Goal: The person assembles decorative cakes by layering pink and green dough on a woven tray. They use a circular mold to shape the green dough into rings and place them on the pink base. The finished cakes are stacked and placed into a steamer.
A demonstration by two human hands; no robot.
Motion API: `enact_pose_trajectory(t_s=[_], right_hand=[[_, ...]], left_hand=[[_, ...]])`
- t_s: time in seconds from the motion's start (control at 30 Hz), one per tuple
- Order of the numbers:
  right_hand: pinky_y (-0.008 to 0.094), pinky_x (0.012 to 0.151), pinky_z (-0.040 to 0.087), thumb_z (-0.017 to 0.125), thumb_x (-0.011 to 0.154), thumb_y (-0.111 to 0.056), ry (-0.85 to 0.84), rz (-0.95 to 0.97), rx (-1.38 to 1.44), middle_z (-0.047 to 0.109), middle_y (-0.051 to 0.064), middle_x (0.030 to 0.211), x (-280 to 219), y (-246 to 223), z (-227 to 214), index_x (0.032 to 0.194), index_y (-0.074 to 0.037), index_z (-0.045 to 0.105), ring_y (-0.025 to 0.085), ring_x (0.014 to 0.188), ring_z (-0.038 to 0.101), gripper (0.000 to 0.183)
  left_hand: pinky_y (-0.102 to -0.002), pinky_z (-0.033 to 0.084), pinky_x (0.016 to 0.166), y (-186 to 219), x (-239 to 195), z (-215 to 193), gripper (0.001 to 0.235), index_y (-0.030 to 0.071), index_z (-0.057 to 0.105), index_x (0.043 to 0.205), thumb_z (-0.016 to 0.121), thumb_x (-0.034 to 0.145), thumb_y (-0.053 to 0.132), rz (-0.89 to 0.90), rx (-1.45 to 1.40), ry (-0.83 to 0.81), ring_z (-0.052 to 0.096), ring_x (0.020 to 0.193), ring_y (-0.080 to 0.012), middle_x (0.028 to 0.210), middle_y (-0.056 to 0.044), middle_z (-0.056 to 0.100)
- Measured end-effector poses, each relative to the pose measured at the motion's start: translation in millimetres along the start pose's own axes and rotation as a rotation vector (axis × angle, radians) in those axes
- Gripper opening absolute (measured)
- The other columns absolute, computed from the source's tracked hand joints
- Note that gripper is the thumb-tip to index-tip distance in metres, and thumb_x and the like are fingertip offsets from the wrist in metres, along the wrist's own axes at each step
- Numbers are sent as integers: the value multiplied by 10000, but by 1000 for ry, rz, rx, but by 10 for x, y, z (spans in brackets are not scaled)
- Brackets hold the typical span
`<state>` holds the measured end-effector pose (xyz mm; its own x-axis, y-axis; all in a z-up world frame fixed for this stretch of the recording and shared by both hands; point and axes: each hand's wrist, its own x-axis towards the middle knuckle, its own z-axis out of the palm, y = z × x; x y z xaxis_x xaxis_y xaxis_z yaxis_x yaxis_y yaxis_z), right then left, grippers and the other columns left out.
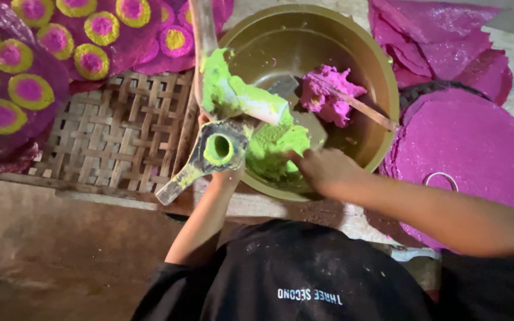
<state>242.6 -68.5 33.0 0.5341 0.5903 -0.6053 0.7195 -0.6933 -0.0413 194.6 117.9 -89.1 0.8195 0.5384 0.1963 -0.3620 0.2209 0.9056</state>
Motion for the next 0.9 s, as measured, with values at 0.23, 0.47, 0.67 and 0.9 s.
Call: enact_pose_trajectory(t_s=[0.23,0.47,0.67,0.9], right_hand=[[487,651,590,531,900,-88,17,-150,-23,701,180,916,-181,52,-22,1512,-145,436,360,791,731,622],[470,651,590,513,997,-126,352,-142,-8,725,142,935,257,-22,159,1286,-67,606,345,823,738,309],[473,702,590,493,984,-137,81,-89,-60,727,156,959,276,-17,245,1234,-55,619,345,895,741,292],[497,695,568,471,994,-152,192,-60,-67,731,154,951,331,-179,167,1253,-92,625,347,871,734,308]], left_hand=[[-322,523,1046,53,1,-59,580,-2,420,1427,731,946,88,52,45,31,600,1174,-177,1295,-92,549],[-307,514,1038,27,-15,-29,578,0,422,1431,721,943,84,50,53,21,597,1163,-166,1278,-83,562],[-294,507,1031,35,-38,-6,577,2,424,1433,714,940,81,126,101,56,594,1153,-156,1263,-75,573],[-279,498,1023,132,23,37,576,5,427,1437,704,937,78,221,122,61,591,1141,-145,1246,-67,586]])
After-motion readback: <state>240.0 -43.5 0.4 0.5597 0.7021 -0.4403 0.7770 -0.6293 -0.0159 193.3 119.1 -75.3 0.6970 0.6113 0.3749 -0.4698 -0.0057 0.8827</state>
